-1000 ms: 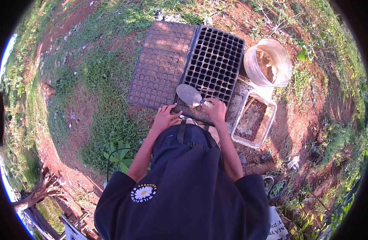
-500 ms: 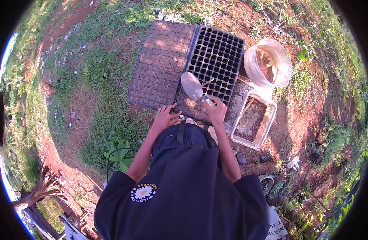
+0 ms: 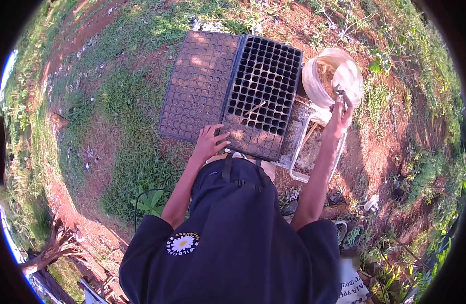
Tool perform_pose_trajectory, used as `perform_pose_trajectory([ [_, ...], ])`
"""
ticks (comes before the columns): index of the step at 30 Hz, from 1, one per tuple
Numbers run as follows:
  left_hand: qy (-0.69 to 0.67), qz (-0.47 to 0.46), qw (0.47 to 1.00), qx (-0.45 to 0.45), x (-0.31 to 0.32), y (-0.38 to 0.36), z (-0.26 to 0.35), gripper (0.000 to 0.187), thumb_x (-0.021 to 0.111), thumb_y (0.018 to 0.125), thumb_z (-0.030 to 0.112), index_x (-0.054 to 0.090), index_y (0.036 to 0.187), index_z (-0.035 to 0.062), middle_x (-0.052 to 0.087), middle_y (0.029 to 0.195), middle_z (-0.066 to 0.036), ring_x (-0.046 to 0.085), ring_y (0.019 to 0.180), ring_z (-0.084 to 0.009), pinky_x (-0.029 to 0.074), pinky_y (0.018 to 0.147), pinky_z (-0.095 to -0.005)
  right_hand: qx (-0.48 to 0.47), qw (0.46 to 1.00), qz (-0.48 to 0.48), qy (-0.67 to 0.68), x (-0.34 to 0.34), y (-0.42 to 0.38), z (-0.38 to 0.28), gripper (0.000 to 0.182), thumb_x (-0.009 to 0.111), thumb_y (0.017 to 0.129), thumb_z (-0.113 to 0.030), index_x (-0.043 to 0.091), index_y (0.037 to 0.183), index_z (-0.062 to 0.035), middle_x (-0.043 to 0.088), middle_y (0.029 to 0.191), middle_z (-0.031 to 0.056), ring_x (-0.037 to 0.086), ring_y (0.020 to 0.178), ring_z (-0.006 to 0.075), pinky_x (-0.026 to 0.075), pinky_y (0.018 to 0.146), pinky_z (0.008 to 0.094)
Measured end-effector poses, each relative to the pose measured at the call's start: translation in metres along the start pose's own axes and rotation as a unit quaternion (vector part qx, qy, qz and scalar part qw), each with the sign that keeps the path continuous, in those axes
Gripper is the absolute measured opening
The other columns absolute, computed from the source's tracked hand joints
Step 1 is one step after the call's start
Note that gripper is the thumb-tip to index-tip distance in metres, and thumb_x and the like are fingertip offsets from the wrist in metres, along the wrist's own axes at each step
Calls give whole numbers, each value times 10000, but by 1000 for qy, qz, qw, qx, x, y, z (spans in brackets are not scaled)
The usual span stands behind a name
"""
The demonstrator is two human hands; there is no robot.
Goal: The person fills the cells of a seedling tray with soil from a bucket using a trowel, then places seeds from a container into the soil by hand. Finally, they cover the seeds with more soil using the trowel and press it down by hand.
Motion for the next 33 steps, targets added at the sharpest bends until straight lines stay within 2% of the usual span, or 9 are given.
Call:
perform_pose_trajectory([
  [8, 140, -27, 990, -3, 10, 32, 4, 734, 635, 874, 540, 385, 1519, 295, 142, 1636, -130, 233, 1453, -388, 239, 1147, -547, 112, 992, -25, 61, -6, 17, 32, 338, 539, 1009, -146, 571, 1320, -19, 610, 1219, 176, 658, 1011, 249, 553, 926, 337],
  [15, 154, -42, 987, 6, 19, 34, -1, 728, 609, 884, 557, 371, 1526, 308, 122, 1646, -127, 142, 1498, -388, 220, 1161, -574, 126, 988, -21, 85, -4, 23, 47, 347, 577, 999, -173, 540, 1296, 1, 618, 1161, 152, 659, 972, 231, 559, 899, 329],
  [18, 159, -19, 987, 29, 19, 36, 1, 707, 607, 888, 552, 398, 1514, 299, 127, 1645, -129, 157, 1493, -387, 223, 1159, -567, 136, 989, -26, -55, -11, 32, 53, 353, 674, 951, -334, 532, 1074, -34, 660, 893, 107, 657, 812, 149, 545, 763, 286],
  [19, 155, -25, 987, 20, 19, 36, 0, 697, 612, 889, 543, 413, 1508, 293, 130, 1645, -130, 166, 1490, -384, 220, 1159, -561, 147, 974, -26, -171, -5, 18, 18, 389, 671, 949, -382, 532, 1083, -44, 637, 826, 87, 606, 732, 133, 494, 730, 296],
  [21, 149, -30, 988, 23, 17, 38, 4, 687, 617, 889, 535, 428, 1501, 286, 133, 1645, -132, 174, 1488, -382, 217, 1158, -555, 160, 956, -68, -237, -23, 40, 51, 451, 636, 962, -413, 540, 1171, -25, 629, 943, 83, 582, 808, 132, 481, 745, 272],
  [23, 126, -28, 992, -1, 12, 37, 6, 677, 631, 887, 514, 443, 1494, 280, 139, 1644, -134, 187, 1483, -377, 206, 1160, -542, 124, 944, -38, -304, -20, 30, 11, 421, 587, 997, -372, 529, 1236, -30, 609, 935, 79, 544, 787, 125, 462, 717, 277],
  [26, 88, -22, 996, -21, 4, 38, 9, 689, 664, 874, 470, 441, 1496, 276, 148, 1642, -133, 193, 1481, -373, 202, 1162, -546, 139, 988, -12, -62, -29, 31, -7, 278, 484, 1039, -193, 516, 1286, -71, 594, 934, 89, 545, 759, 129, 477, 725, 291],
  [29, 58, -18, 997, -43, -3, 48, 12, 684, 685, 868, 433, 451, 1489, 268, 164, 1637, -132, 199, 1478, -370, 201, 1158, -551, 183, 962, -43, 200, -61, 58, 19, 457, 548, 993, -102, 430, 1423, -1, 563, 1196, 184, 599, 901, 195, 526, 827, 333],
  [33, 27, 32, 998, -56, -14, 82, 22, 602, 670, 901, 417, 501, 1450, 235, 272, 1586, -149, 262, 1445, -374, 224, 1144, -539, 230, 925, -192, 232, -52, 47, -19, 549, 544, 910, -29, 413, 1434, 65, 620, 1075, 184, 589, 839, 206, 529, 808, 328],
])
Point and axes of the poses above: each hand's wrist, its own y-axis towards the middle knuckle, its own x-axis out of the palm, z = x × y, the point moved 3 cm from there along y, towards the middle knuckle
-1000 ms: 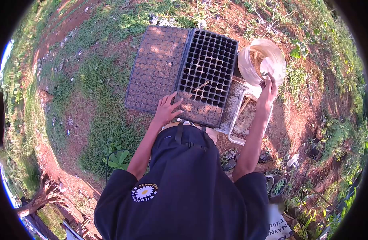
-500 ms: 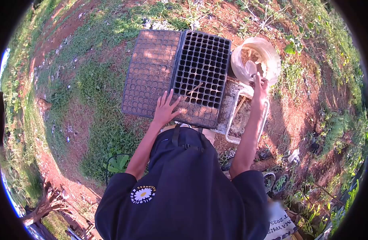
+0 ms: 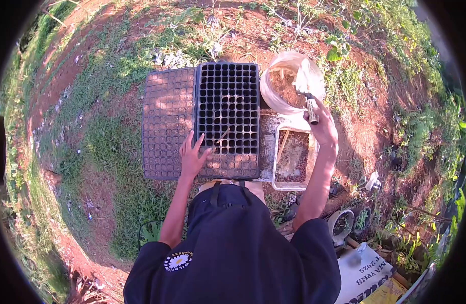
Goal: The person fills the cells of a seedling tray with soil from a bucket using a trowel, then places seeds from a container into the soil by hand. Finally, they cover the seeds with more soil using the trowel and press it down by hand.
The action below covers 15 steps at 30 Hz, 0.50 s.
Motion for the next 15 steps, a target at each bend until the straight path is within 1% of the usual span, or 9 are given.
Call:
perform_pose_trajectory([
  [2, -36, 52, 998, -1, -11, 29, 14, 569, 670, 909, 400, 527, 1422, 200, 425, 1465, -137, 399, 1342, -345, 278, 1100, -526, 39, 999, -35, -11, -13, 7, 8, 580, 481, 856, 13, 416, 1430, 68, 595, 1033, 142, 591, 790, 191, 521, 774, 315],
  [4, -33, 111, 993, 35, -20, 61, 35, 494, 670, 927, 334, 570, 1373, 146, 594, 1125, -91, 576, 1029, -256, 400, 955, -432, 45, 990, 48, -125, -1, 1, 3, 561, 485, 849, -25, 454, 1407, 29, 552, 1019, 95, 586, 724, 174, 507, 654, 296],
  [6, -168, 51, 985, 2, -26, 96, 59, 432, 668, 932, 309, 617, 1311, 109, 629, 944, -76, 611, 854, -226, 459, 814, -381, 7, 965, 106, -240, -14, -5, 2, 481, 523, 937, -123, 470, 1401, -7, 563, 938, 75, 569, 698, 137, 488, 614, 292],
  [8, -163, 47, 985, 45, -25, 131, 84, 382, 659, 938, 283, 641, 1262, 81, 610, 672, -65, 595, 596, -251, 479, 634, -381, 26, 946, 123, -299, -27, -4, -5, 432, 548, 970, -205, 505, 1376, -65, 595, 912, 51, 592, 720, 145, 510, 644, 322],
  [10, -177, -10, 984, -5, -23, 163, 119, 408, 628, 955, 339, 634, 1265, 73, 610, 616, -89, 606, 542, -277, 472, 576, -398, -34, 855, 150, -495, -30, 5, -16, 474, 650, 908, -241, 531, 1349, -113, 617, 865, 58, 573, 596, 162, 488, 546, 323],
  [11, -189, -31, 982, -2, -21, 175, 133, 476, 580, 971, 419, 605, 1302, 78, 627, 617, -105, 636, 554, -285, 479, 556, -406, -32, 856, 155, -492, -36, 9, -17, 474, 650, 908, -241, 531, 1349, -113, 617, 865, 58, 573, 596, 162, 488, 546, 323],
  [13, -185, -80, 980, -2, -12, 198, 159, 576, 522, 978, 490, 540, 1367, 65, 635, 615, -115, 652, 577, -300, 513, 591, -410, -167, 642, 160, -731, -33, 11, -27, 473, 698, 886, -265, 544, 1310, -123, 700, 988, 98, 644, 696, 237, 532, 674, 409],
  [14, -164, -104, 981, -6, -8, 209, 171, 604, 513, 976, 502, 520, 1383, 55, 644, 619, -123, 664, 596, -308, 527, 607, -414, -163, 643, 164, -730, -33, 15, -34, 473, 698, 886, -265, 544, 1310, -123, 700, 988, 98, 644, 696, 237, 532, 674, 409],
  [15, -153, -73, 985, 15, 9, 220, 175, 647, 511, 969, 518, 484, 1406, 41, 659, 626, -137, 673, 614, -336, 540, 631, -430, -48, 638, 151, -753, -19, 21, -46, 445, 697, 887, -266, 551, 1282, -122, 698, 1058, 123, 653, 800, 271, 524, 759, 444],
])
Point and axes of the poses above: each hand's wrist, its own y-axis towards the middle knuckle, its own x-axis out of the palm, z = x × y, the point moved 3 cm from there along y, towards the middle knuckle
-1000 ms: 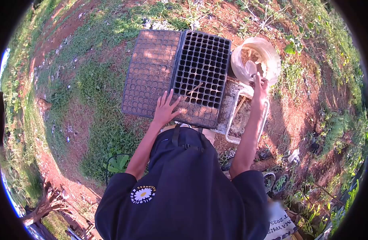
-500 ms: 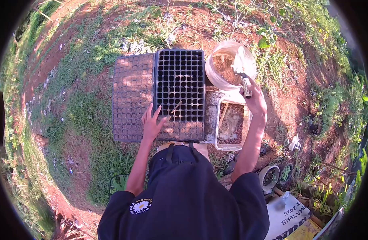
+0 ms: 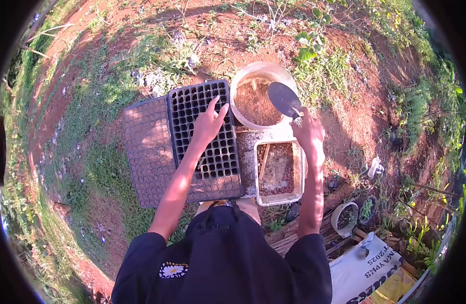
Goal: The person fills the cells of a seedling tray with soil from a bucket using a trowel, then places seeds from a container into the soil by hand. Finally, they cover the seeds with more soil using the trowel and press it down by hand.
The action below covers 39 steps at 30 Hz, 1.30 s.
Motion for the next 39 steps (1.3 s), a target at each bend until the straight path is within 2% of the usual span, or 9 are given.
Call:
perform_pose_trajectory([
  [1, 37, -2, 999, -8, 8, 11, 6, 687, 529, 956, 516, 447, 1423, 19, 654, 618, -168, 667, 606, -373, 541, 598, -455, 59, 993, -97, -34, -5, 7, -6, 418, 696, 889, -267, 559, 1255, -122, 696, 1128, 148, 662, 904, 304, 515, 844, 479],
  [5, 121, 67, 989, 54, 39, 33, 10, 707, 542, 956, 484, 419, 1416, -38, 628, 585, -202, 655, 565, -378, 525, 512, -481, -51, 989, -75, -118, 9, 36, -11, 330, 700, 854, -182, 608, 1163, -118, 696, 926, 160, 653, 950, 333, 462, 896, 494],
  [7, 140, 15, 989, -47, 45, 43, 13, 635, 508, 982, 424, 351, 1485, 70, 666, 661, -198, 663, 625, -408, 539, 612, -520, -86, 989, -60, -102, 25, 56, -15, 249, 679, 843, -104, 647, 1089, -78, 685, 838, 172, 650, 925, 332, 439, 881, 484],
  [11, 148, 11, 987, -64, 56, 46, 13, 503, 498, 984, 300, 417, 1421, 64, 651, 644, -227, 667, 629, -417, 539, 590, -534, -197, 965, -71, -159, 59, 97, -36, 80, 653, 804, -52, 705, 845, -8, 698, 772, 184, 697, 760, 324, 530, 770, 454],
  [13, 136, 18, 988, -66, 57, 43, 15, 454, 495, 988, 269, 445, 1383, 51, 646, 650, -242, 662, 626, -425, 539, 591, -534, -245, 926, -108, -266, 75, 112, -42, 109, 682, 764, -36, 759, 832, -73, 734, 773, 107, 719, 697, 223, 547, 578, 367],
  [18, 145, 36, 986, -69, 63, 42, 11, 451, 459, 999, 231, 400, 1409, 50, 642, 636, -238, 658, 629, -431, 539, 580, -530, -323, 859, -187, -350, 71, 125, -54, 205, 820, 693, -202, 725, 801, -55, 723, 719, 105, 719, 699, 246, 570, 637, 354],
  [26, 96, 15, 989, -109, 56, 43, 20, 425, 422, 1015, 274, 432, 1398, 90, 651, 718, -281, 648, 716, -480, 528, 683, -577, -181, 854, -467, -140, 95, 169, -21, 231, 729, 768, -318, 718, 789, -88, 684, 615, 37, 646, 535, 131, 500, 503, 305],
  [33, 85, 1, 992, -96, 54, 43, 17, 442, 432, 1003, 265, 403, 1412, 101, 651, 737, -294, 644, 755, -494, 532, 719, -578, -35, 920, -374, 112, 78, 169, -14, 253, 661, 827, -316, 688, 856, -66, 688, 681, 34, 613, 518, 119, 463, 438, 290],
  [39, 94, -2, 991, -90, 55, 43, 15, 449, 438, 995, 245, 397, 1416, 93, 649, 729, -295, 646, 754, -490, 521, 704, -583, -146, 927, -340, -58, 46, 166, -20, 286, 642, 841, -404, 712, 946, -148, 723, 749, 45, 677, 607, 203, 536, 578, 344],
])
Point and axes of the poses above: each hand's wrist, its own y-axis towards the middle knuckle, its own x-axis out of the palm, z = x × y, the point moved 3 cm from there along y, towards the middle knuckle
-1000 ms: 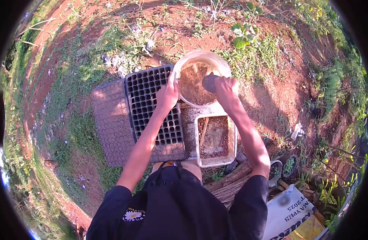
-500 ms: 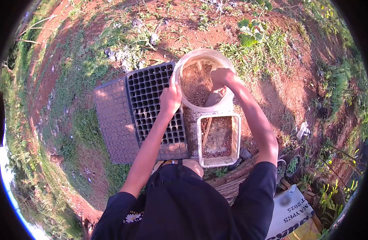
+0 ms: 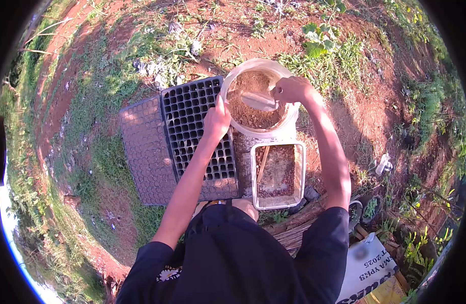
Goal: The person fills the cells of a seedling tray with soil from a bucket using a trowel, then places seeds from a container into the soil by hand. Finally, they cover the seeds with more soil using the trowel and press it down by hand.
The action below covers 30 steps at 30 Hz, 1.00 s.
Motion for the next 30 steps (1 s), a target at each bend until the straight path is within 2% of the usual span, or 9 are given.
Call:
perform_pose_trajectory([
  [2, -1, -2, 1000, -1, -1, 0, 0, 454, 436, 996, 242, 392, 1419, 85, 648, 728, -295, 645, 750, -491, 520, 698, -582, -27, 991, -10, -131, 8, -3, -5, 282, 661, 775, -438, 738, 884, -190, 732, 777, 49, 700, 691, 264, 557, 725, 389],
  [4, -4, -6, 1000, 1, 0, 0, 1, 458, 434, 996, 239, 387, 1422, 77, 647, 727, -296, 644, 747, -492, 518, 692, -582, -22, 981, -30, -190, 17, -9, -23, 257, 680, 747, -408, 739, 813, -167, 729, 763, 52, 704, 722, 245, 553, 721, 374],
  [9, -16, -13, 1000, -1, 0, 1, 0, 470, 434, 1006, 254, 366, 1449, 114, 647, 727, -296, 645, 732, -486, 525, 684, -573, -40, 992, -111, -38, 63, 16, -17, 295, 716, 754, -396, 764, 896, -142, 740, 805, 72, 714, 797, 223, 541, 765, 366],
  [11, -13, -11, 1000, 0, 1, 1, 0, 474, 435, 1005, 255, 361, 1454, 124, 647, 727, -296, 645, 727, -485, 527, 684, -571, 42, 994, -15, 101, 64, 19, -12, 332, 710, 812, -419, 767, 942, -118, 752, 891, 92, 725, 839, 253, 550, 825, 390],
  [19, -1, -4, 1000, 8, 5, 2, -4, 486, 434, 1002, 254, 346, 1463, 129, 647, 733, -297, 639, 725, -496, 525, 699, -580, 96, 981, 158, 64, 54, -6, -13, 366, 685, 859, -423, 751, 1031, -106, 739, 897, 150, 721, 856, 274, 549, 838, 399],
  [21, 19, 4, 999, 41, 5, 2, -5, 564, 460, 986, 208, 267, 1499, 74, 647, 681, -270, 646, 660, -467, 525, 628, -558, 47, 992, -65, 93, 61, -3, -15, 407, 629, 910, -462, 732, 1119, -129, 725, 791, 120, 712, 798, 221, 540, 770, 393],
  [24, 21, 4, 999, 41, 6, 3, -6, 559, 461, 986, 204, 277, 1496, 66, 649, 684, -268, 647, 657, -464, 529, 623, -552, 49, 984, -35, 166, 76, 6, -25, 437, 610, 919, -472, 726, 1136, -110, 714, 758, 124, 710, 759, 208, 541, 752, 378],
  [29, 14, 1, 1000, 25, 4, 2, -3, 519, 451, 992, 230, 319, 1475, 91, 647, 704, -282, 642, 682, -478, 525, 647, -568, 100, 974, 47, 198, 71, 1, -14, 450, 581, 943, -434, 712, 1078, -25, 716, 847, 218, 718, 836, 320, 551, 824, 437],
  [30, 1, 2, 1000, 12, 5, 2, -5, 485, 439, 1000, 257, 351, 1457, 122, 645, 729, -299, 633, 709, -498, 515, 677, -591, 151, 964, 120, 181, 68, -6, -7, 459, 569, 949, -425, 697, 1063, 1, 710, 863, 237, 711, 858, 347, 553, 819, 448],
])
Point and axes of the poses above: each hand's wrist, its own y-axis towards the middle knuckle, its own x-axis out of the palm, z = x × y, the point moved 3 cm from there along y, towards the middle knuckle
